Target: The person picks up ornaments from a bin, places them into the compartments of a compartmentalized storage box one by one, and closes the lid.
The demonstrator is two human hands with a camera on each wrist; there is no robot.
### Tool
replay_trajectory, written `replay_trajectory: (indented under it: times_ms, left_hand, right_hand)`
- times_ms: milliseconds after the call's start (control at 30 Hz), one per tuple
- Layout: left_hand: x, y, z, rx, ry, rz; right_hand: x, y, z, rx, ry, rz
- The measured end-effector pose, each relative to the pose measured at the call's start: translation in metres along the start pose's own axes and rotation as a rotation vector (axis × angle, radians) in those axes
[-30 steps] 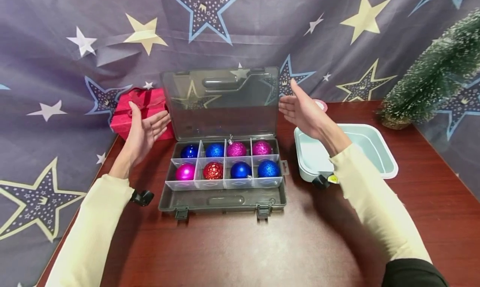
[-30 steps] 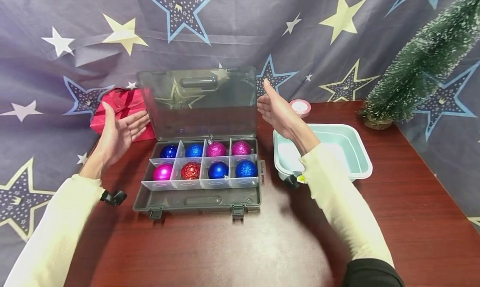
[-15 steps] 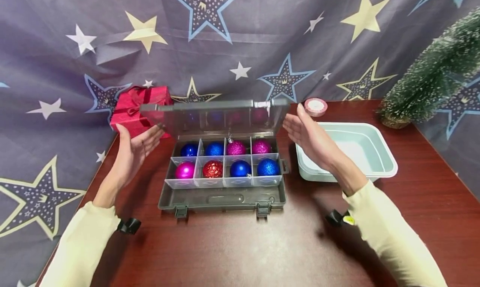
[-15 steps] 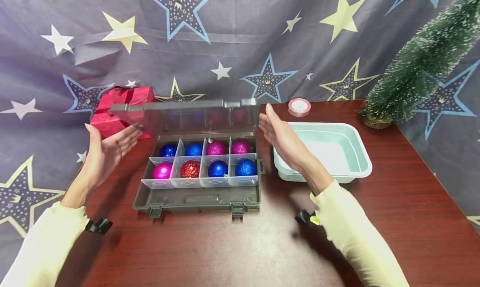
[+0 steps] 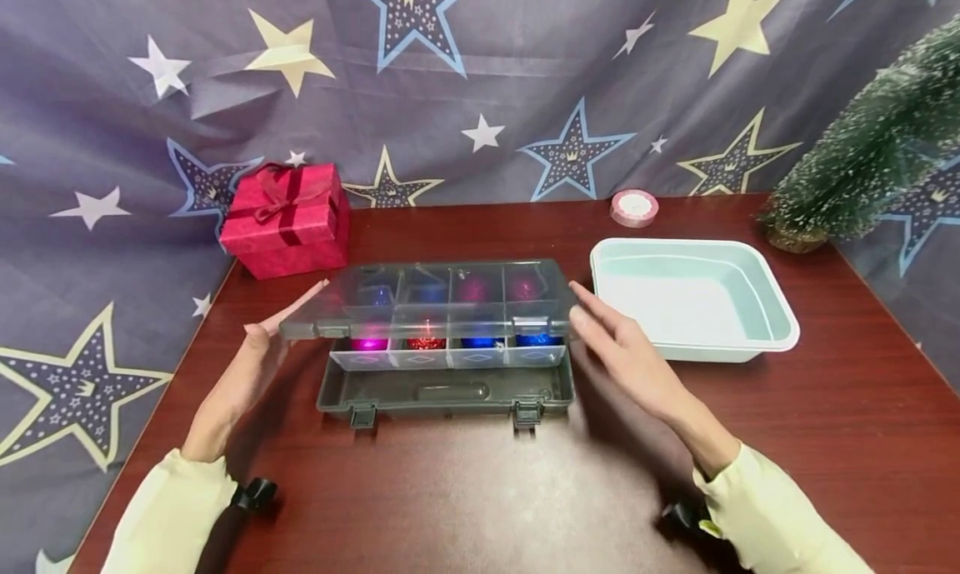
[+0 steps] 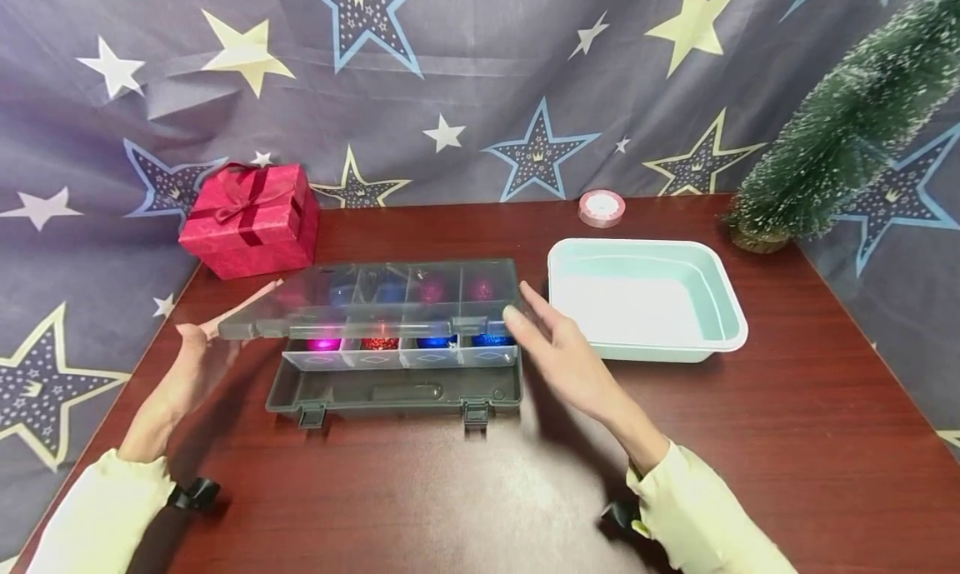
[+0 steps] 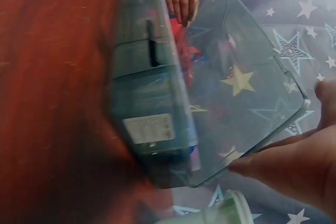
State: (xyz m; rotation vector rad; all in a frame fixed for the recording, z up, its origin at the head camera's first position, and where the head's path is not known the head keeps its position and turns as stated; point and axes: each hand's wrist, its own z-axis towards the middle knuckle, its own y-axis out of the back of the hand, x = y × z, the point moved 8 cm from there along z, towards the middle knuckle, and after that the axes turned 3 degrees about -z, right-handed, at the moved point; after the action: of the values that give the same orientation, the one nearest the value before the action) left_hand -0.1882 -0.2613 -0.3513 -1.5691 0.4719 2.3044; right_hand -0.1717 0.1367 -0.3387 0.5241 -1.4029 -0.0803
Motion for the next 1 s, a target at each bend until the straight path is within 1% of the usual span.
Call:
replay_trajectory:
  times_ms: [100,133,167,267,333,433,533,633,733,767,833,1000]
  left_hand:
    - [0.003,0.002,-0.006,0.004,0.030,0.076]
    - [0.004,0.003,-0.008,-0.002,0.050,0.097]
    - [0.005,0.004,-0.011,-0.002,0.075,0.123]
    - [0.009,0.006,-0.015,0.000,0.145,0.157]
    - [0.011,0.006,-0.019,0.008,0.192,0.211]
    - [0.014,0.005,-0.026,0.030,0.258,0.293]
    - [0.020,0.001,-0.032,0.055,0.317,0.327]
    - [0.024,-0.003,-0.036,0.060,0.352,0.312]
    - [0.028,-0.004,-0.038,0.058,0.369,0.311]
    - [0.029,-0.005,-0.039,0.059,0.371,0.318]
    - [0.031,-0.005,-0.041,0.060,0.383,0.326]
    - [0.038,-0.007,-0.046,0.054,0.400,0.366]
  right_hand:
    - [-0.008,-0.005,-0.005,0.021,0.012,0.043]
    - [-0.011,-0.007,-0.007,0.030,0.022,0.049]
    - [-0.013,-0.009,-0.009,0.037,0.035,0.046]
    - [-0.019,-0.012,-0.015,0.047,0.078,-0.007]
    - [-0.022,-0.014,-0.018,0.052,0.109,-0.043]
    - [-0.025,-0.017,-0.023,0.075,0.140,-0.042]
    - [-0.029,-0.022,-0.027,0.104,0.148,-0.048]
    - [-0.031,-0.023,-0.030,0.101,0.148,-0.167]
    - [-0.033,-0.023,-0.031,0.087,0.154,-0.301]
    - [-0.033,-0.023,-0.031,0.082,0.159,-0.330]
    - [-0.033,-0.024,-0.032,0.080,0.166,-0.354]
    - [-0.037,-0.026,-0.034,0.073,0.174,-0.369]
